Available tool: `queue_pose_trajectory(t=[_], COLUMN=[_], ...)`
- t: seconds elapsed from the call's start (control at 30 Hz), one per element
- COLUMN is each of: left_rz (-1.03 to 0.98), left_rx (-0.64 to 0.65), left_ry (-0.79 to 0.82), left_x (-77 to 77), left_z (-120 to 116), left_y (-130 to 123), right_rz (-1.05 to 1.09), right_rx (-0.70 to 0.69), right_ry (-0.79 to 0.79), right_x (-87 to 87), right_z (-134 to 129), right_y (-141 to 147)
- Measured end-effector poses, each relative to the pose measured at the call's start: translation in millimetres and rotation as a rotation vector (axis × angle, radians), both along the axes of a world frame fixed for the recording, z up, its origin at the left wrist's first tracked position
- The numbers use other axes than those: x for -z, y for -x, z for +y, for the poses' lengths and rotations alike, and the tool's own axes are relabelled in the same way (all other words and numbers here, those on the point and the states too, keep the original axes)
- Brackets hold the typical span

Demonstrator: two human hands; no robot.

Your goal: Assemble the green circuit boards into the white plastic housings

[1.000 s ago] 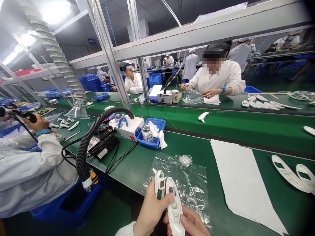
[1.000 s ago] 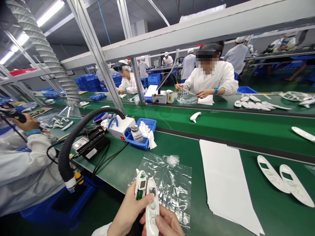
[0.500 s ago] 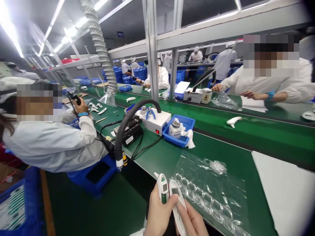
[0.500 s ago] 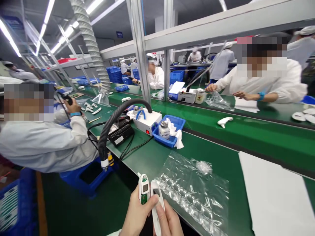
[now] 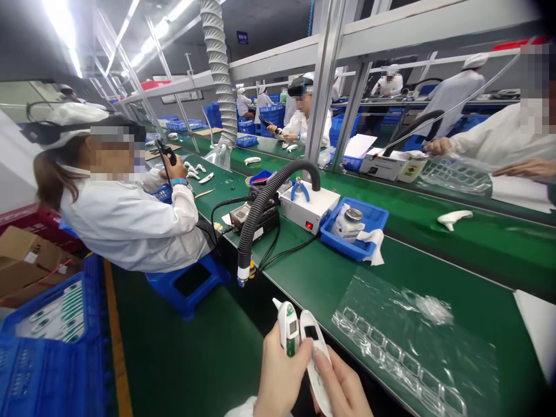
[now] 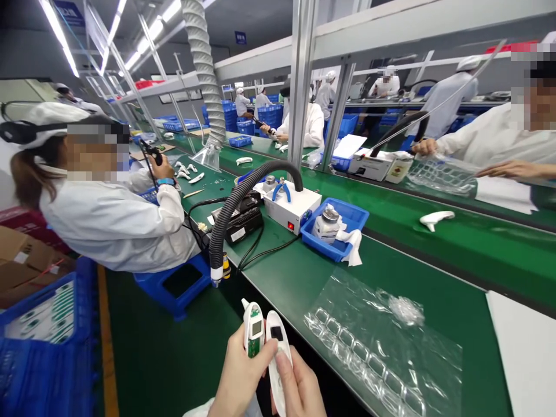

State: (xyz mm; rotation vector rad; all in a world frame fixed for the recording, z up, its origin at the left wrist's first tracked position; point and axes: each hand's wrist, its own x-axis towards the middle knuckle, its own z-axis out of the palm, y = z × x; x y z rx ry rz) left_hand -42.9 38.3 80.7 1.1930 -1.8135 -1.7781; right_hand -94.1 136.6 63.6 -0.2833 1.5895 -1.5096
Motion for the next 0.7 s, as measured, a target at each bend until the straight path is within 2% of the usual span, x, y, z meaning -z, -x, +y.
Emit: queue_pose_trajectory(t=[0.1, 0.2, 0.27, 0.43, 0.53, 0.6, 0.7], left_rz=[-0.004, 0.098, 0.187, 0.345, 0.373, 0.377, 0.372], left_rx=[-0.022, -0.049, -0.111, -0.504, -0.593, -0.625, -0.617], left_ry=[0.014, -0.089, -0.16, -0.321, -0.334, -0.331, -0.323], left_x=[8.5, 21.1, 30.0, 52.1, 64.0, 69.0, 71.5], left_z=[-1.8, -9.3, -20.5, -67.8, -92.3, -98.5, -92.6], left_y=[1.3, -2.1, -8.3, -30.7, -40.2, -41.6, -36.4], right_rz=[0.077, 0.056, -0.013, -0.134, -0.186, -0.206, -0.221], right_rx=[-0.084, -0.174, -0.199, -0.223, -0.269, -0.28, -0.257], right_ry=[0.026, 0.092, 0.158, 0.172, 0.164, 0.157, 0.145], right_x=[8.2, 18.7, 25.9, 38.3, 41.6, 43.9, 48.3], right_z=[0.2, -8.8, -27.1, -113.2, -156.5, -166.9, -158.1], right_y=[5.5, 13.1, 16.2, 5.8, -7.4, -12.1, -10.5])
